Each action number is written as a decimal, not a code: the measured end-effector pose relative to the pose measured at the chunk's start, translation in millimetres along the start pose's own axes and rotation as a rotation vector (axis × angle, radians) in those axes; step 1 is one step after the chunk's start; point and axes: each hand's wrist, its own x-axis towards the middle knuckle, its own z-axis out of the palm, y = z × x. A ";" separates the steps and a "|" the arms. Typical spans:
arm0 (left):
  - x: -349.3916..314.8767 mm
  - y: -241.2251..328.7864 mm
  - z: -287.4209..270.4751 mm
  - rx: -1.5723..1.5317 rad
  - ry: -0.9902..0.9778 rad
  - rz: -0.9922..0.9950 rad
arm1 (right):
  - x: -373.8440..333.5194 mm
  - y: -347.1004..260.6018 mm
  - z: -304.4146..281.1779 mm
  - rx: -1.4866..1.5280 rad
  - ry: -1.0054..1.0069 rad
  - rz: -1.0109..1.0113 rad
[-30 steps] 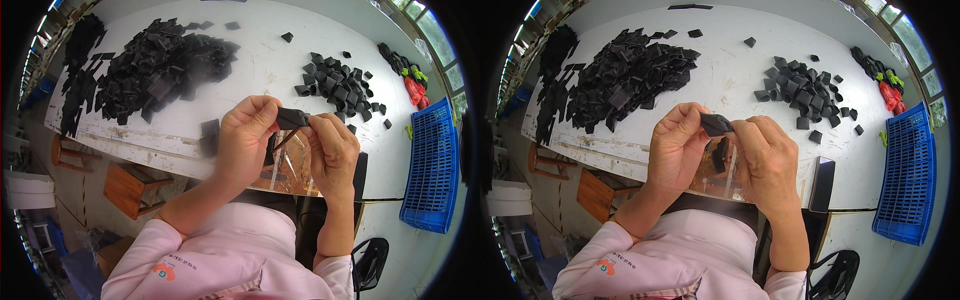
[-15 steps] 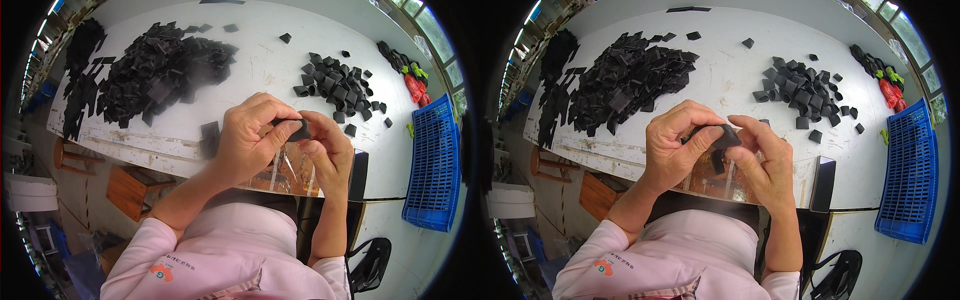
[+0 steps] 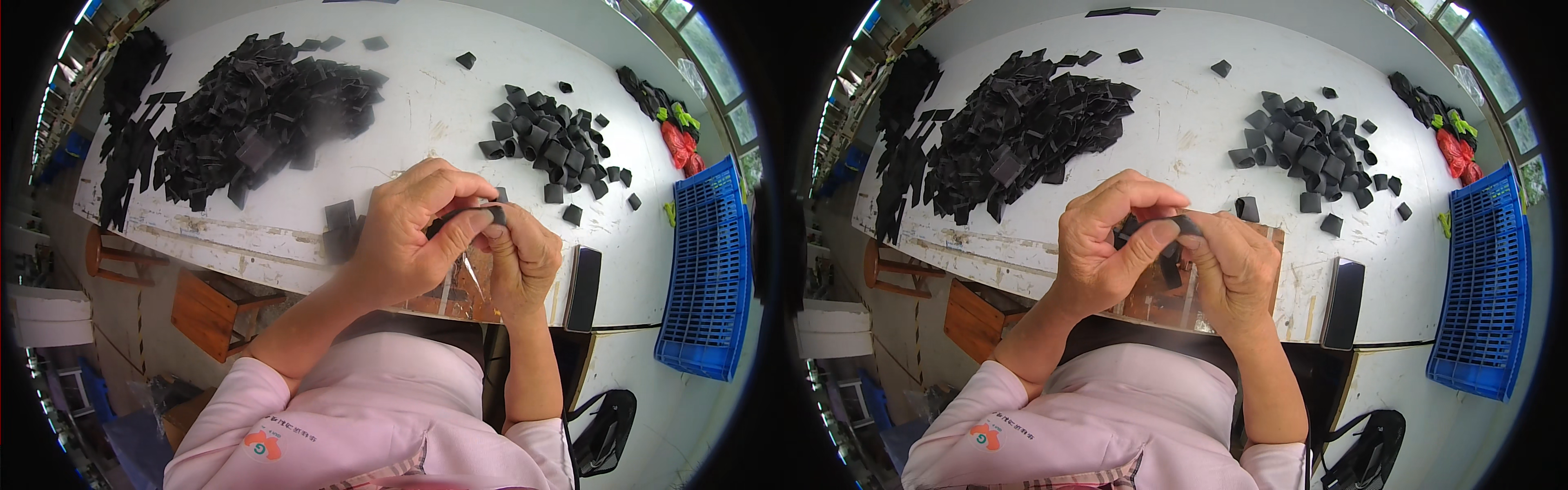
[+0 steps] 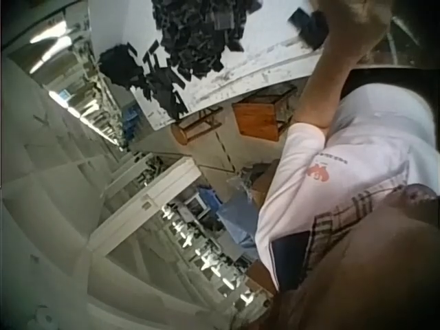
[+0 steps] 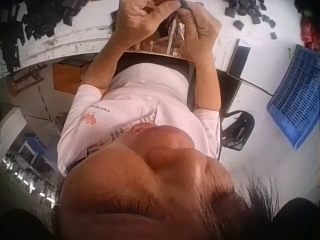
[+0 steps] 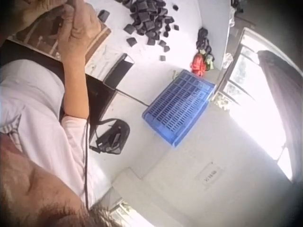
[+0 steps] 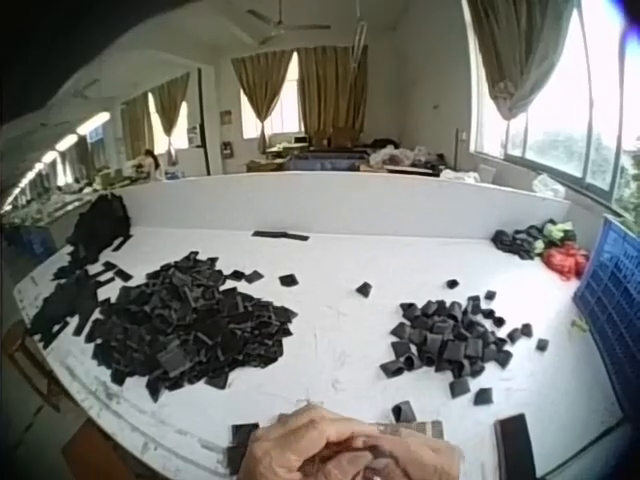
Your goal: Inspecting and sorting small black rubber or plastic components at a workbench.
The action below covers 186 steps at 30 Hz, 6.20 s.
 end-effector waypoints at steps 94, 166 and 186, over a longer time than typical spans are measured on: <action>-14.3 115.6 -91.5 0.448 -0.891 -0.004 | -108.3 135.9 -53.7 -0.634 0.406 0.413; -185.2 -107.5 -111.8 0.732 0.309 -0.401 | -107.0 152.5 -59.9 -0.986 0.279 0.489; -185.9 -109.6 -109.3 0.850 0.283 -0.314 | -106.8 150.3 -59.5 -0.980 0.286 0.518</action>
